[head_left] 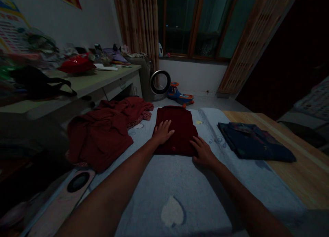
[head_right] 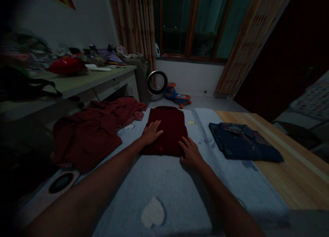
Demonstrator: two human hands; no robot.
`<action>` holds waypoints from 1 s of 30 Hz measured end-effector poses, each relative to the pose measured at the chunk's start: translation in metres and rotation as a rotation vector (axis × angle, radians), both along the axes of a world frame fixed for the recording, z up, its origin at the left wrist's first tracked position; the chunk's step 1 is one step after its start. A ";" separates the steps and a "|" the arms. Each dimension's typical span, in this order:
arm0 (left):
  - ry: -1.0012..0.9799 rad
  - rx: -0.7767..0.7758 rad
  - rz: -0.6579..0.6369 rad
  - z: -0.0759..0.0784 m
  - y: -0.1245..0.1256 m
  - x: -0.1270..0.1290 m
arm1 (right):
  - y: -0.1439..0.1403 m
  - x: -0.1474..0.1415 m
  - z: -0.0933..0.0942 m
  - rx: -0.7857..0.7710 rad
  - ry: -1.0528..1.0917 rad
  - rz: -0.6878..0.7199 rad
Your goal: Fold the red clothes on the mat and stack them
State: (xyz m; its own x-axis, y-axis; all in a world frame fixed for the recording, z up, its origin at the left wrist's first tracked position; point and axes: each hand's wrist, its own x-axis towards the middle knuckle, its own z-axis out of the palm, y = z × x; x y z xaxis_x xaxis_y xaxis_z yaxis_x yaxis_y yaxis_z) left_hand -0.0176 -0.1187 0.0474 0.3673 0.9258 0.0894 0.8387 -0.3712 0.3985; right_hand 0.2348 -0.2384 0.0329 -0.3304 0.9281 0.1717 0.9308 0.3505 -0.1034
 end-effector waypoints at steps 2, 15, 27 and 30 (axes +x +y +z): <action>-0.028 0.023 -0.042 0.002 0.002 -0.027 | -0.002 -0.001 0.000 0.021 -0.012 -0.008; 0.140 0.178 -0.335 -0.020 -0.029 -0.109 | -0.003 0.006 -0.007 0.137 0.124 -0.040; -0.036 0.298 -0.345 -0.041 -0.018 -0.120 | 0.016 0.035 0.005 0.103 0.411 0.065; -0.061 0.359 -0.365 -0.045 -0.011 -0.112 | 0.015 0.035 0.006 0.108 0.476 0.067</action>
State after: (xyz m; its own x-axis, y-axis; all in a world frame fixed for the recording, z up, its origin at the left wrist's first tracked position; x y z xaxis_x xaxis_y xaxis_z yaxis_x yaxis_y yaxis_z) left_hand -0.1295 -0.1298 0.0023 0.6451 0.6451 0.4095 0.6078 -0.7580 0.2365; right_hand 0.2697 -0.2230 0.0389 -0.2505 0.8760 0.4122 0.7639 0.4404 -0.4717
